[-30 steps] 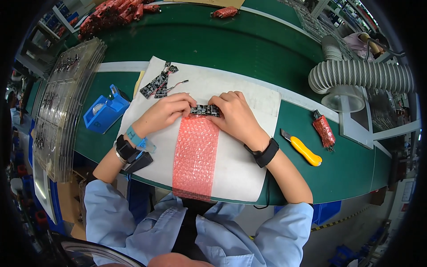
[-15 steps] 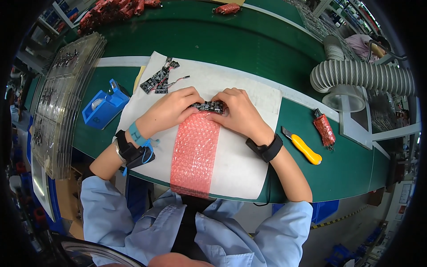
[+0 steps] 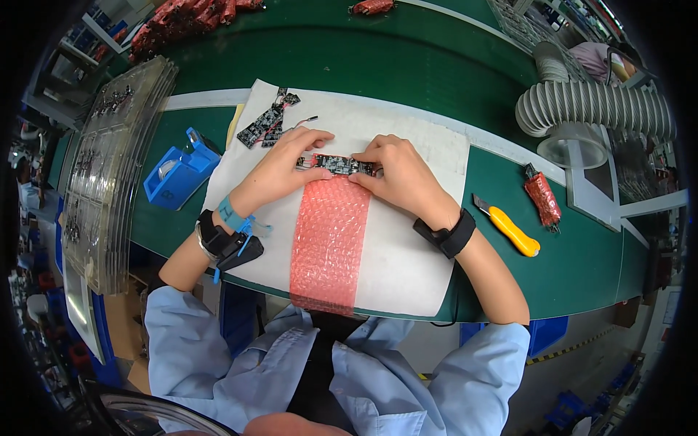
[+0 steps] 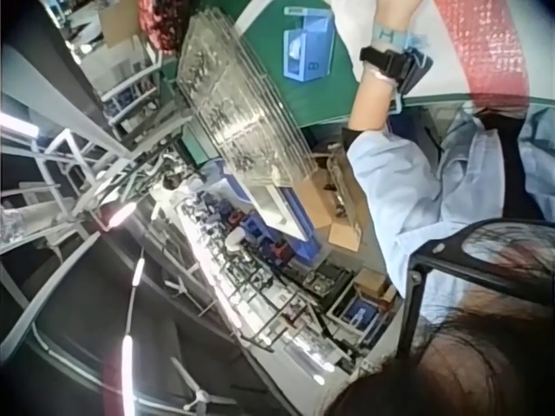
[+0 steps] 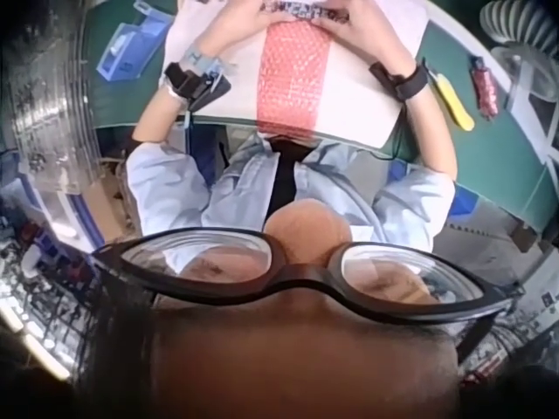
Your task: The person wraps circuit boards in bubble wrap by hand, securing each with tape from a dispenser. They pick up a board from a tray, roll it in the wrap, and apply tape before repeating the process.
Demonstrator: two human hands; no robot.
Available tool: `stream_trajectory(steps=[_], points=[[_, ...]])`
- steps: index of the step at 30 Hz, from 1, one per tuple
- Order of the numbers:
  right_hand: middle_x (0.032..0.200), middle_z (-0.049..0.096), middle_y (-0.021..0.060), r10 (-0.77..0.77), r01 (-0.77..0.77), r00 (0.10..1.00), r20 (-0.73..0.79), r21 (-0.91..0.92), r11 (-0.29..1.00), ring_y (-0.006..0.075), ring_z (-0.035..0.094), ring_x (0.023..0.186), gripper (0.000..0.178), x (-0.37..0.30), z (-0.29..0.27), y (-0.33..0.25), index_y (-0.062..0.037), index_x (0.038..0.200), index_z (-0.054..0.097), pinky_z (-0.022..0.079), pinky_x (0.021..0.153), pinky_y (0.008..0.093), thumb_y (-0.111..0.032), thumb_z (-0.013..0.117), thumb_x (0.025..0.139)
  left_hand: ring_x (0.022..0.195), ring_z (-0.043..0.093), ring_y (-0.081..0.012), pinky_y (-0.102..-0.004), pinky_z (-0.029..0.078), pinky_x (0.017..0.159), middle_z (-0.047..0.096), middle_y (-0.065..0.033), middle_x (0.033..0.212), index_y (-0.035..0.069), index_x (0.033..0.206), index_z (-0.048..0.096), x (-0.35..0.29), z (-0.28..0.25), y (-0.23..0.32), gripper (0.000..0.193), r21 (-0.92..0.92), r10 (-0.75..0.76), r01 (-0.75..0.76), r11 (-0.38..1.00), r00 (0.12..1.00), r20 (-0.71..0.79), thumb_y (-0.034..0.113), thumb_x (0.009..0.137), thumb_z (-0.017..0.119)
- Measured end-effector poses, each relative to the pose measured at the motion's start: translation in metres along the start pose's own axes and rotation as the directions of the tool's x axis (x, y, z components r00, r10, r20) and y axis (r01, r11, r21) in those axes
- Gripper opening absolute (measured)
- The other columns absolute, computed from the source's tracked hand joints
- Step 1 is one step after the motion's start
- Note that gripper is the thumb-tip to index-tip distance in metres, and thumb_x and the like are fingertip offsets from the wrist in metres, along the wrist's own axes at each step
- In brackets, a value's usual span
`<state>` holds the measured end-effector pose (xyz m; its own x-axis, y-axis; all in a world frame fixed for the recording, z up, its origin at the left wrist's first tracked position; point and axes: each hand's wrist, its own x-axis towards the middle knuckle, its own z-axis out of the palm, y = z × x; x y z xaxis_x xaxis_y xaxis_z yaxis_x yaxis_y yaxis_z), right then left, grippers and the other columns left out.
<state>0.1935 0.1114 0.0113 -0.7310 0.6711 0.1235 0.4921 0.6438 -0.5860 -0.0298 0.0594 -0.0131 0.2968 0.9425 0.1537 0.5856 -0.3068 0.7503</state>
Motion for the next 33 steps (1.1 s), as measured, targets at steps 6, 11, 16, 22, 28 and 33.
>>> stream_trajectory(steps=[6,11,16,22,28,33], points=[[0.090,0.065,0.0153,0.023,-0.023,1.000,-0.011,-0.018,1.000,0.0297,0.061,0.084,0.027,-0.002,0.001,-0.004,-0.0008,0.098,0.071,0.050,0.076,0.0361,-0.014,0.073,0.075,0.110,0.050,-0.0263,-0.0354,0.042,0.096,0.052,-0.0125,0.116,0.005,0.121,0.057,-0.007,-0.006,-0.003,0.057,0.121,0.009,-0.011,0.993,1.000,0.019,0.027,0.072,0.079],[0.092,0.066,0.0159,0.026,-0.027,1.000,-0.010,-0.047,0.999,0.0299,0.061,0.086,0.027,-0.003,0.002,-0.005,-0.0007,0.098,0.071,0.050,0.077,0.0369,-0.014,0.073,0.074,0.109,0.051,-0.0277,-0.0353,0.041,0.096,0.052,-0.0117,0.116,0.005,0.122,0.056,-0.012,-0.028,-0.006,0.060,0.039,-0.033,0.028,0.999,0.992,0.126,0.030,0.072,0.079],[0.093,0.066,0.0163,0.038,-0.037,0.999,0.008,-0.065,0.997,0.0297,0.061,0.085,0.027,-0.003,0.000,-0.009,-0.0006,0.098,0.071,0.050,0.077,0.0367,-0.014,0.072,0.075,0.106,0.052,-0.0275,-0.0349,0.042,0.093,0.052,-0.0128,0.113,0.006,0.121,0.058,-0.008,-0.023,-0.006,0.055,0.107,-0.001,-0.013,0.994,0.991,0.134,0.030,0.075,0.076],[0.091,0.066,0.0160,0.043,-0.043,0.999,0.008,-0.079,0.996,0.0289,0.061,0.083,0.026,-0.001,0.001,-0.012,-0.0003,0.098,0.071,0.050,0.076,0.0363,-0.014,0.072,0.076,0.104,0.053,-0.0306,-0.0386,0.043,0.091,0.059,-0.0158,0.104,0.002,0.104,0.065,0.009,-0.004,-0.003,0.036,0.125,-0.049,0.039,0.991,0.995,0.084,0.027,0.078,0.072],[0.088,0.066,0.0154,0.065,-0.074,0.995,0.081,0.115,0.991,0.0271,0.062,0.081,0.027,0.004,-0.003,0.004,0.0001,0.099,0.070,0.050,0.075,0.0344,-0.016,0.072,0.078,0.095,0.056,-0.0287,-0.0377,0.044,0.085,0.060,-0.0140,0.093,0.003,0.096,0.066,0.019,-0.007,-0.006,0.027,0.044,-0.069,0.063,0.997,0.985,0.161,0.024,0.079,0.070],[0.087,0.065,0.0137,0.120,-0.138,0.982,0.147,0.121,0.983,0.0233,0.061,0.079,0.028,0.011,-0.007,0.006,-0.0005,0.099,0.068,0.049,0.074,0.0324,-0.018,0.073,0.078,0.092,0.056,-0.0282,-0.0367,0.044,0.083,0.059,-0.0137,0.091,0.004,0.096,0.065,0.020,-0.007,-0.008,0.027,0.098,-0.007,-0.011,0.995,0.984,0.177,0.023,0.078,0.071]])
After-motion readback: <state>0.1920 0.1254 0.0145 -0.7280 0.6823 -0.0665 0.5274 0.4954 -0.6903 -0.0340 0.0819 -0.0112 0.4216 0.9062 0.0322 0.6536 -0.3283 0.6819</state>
